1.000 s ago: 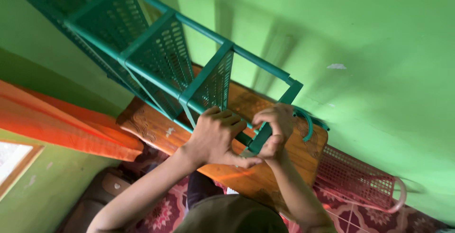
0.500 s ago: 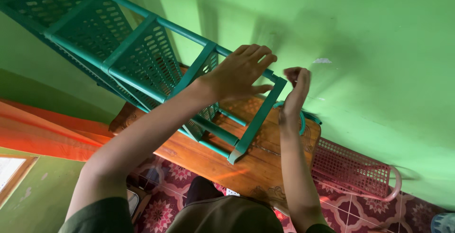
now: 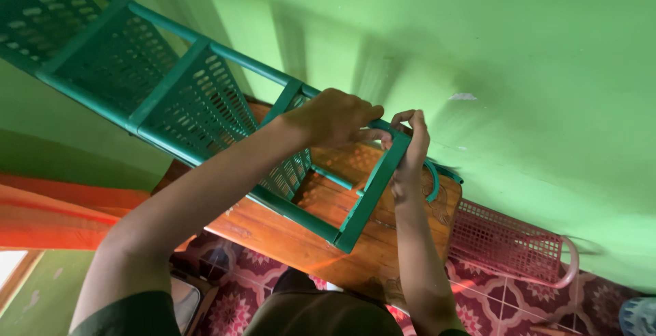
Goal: The person assembles a green plastic shelving unit on a wooden table. They connect side panels, insert horizontal bars, and attach curved handles, then place the completed unit upright on the table.
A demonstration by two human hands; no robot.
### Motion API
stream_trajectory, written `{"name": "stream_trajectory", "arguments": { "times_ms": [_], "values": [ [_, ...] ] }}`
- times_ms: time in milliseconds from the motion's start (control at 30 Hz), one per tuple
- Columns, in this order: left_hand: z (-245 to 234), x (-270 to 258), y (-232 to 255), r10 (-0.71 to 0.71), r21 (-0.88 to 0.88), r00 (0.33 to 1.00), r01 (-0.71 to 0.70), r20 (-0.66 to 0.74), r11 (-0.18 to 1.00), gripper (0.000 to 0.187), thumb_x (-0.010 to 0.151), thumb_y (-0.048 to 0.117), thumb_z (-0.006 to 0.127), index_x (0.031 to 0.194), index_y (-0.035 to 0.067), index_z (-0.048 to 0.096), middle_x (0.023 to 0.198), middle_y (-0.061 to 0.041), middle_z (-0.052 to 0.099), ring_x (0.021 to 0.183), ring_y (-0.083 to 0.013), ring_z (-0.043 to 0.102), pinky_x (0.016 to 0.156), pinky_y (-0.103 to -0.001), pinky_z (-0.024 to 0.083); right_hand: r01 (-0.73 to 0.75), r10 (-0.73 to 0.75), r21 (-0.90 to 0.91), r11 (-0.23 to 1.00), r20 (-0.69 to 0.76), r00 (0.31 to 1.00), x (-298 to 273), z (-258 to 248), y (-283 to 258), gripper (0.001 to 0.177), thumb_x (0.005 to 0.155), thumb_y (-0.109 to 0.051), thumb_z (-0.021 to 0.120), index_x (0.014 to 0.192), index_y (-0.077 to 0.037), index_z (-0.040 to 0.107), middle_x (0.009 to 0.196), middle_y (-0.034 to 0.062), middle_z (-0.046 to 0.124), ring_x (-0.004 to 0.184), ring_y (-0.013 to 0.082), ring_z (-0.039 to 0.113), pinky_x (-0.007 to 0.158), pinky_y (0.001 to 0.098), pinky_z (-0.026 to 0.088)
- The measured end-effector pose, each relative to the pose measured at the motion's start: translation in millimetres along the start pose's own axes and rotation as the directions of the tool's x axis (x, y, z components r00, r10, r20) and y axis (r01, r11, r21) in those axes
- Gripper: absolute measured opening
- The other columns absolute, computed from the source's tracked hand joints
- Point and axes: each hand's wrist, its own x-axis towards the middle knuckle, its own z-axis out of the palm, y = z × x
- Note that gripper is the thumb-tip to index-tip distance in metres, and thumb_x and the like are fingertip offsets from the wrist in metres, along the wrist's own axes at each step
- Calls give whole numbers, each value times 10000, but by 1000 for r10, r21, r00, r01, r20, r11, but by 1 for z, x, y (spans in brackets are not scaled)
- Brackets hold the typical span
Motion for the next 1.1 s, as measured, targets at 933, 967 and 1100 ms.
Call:
{"name": "stream_trajectory", "arguments": {
  "times_ms": [933,967,1100],
  "values": [
    [-14,15,36,-320,46,927,318,194,947,768,675,780,668,780,20,691,618,-86,658,618,-289,695,602,-416,559,-32,44,-50,998,276,960,44,6,8,658,1086,-602,338,920,-24,604,673,-53,349,648,82,334,603,278,268],
    [-13,15,35,-311,28,932,311,185,950,761,677,769,671,782,15,687,613,-92,657,610,-294,695,603,-413,558,-63,70,-32,997,285,956,45,6,8,645,1083,-595,335,922,-28,599,672,-53,353,642,83,334,597,280,270],
    [-13,16,33,-298,-19,944,304,141,953,770,675,756,667,827,1,664,587,-114,667,599,-325,695,602,-433,551,-70,74,-26,997,272,959,48,7,9,621,1079,-581,308,949,-44,592,661,-35,385,630,85,348,588,275,271]
  ]
}}
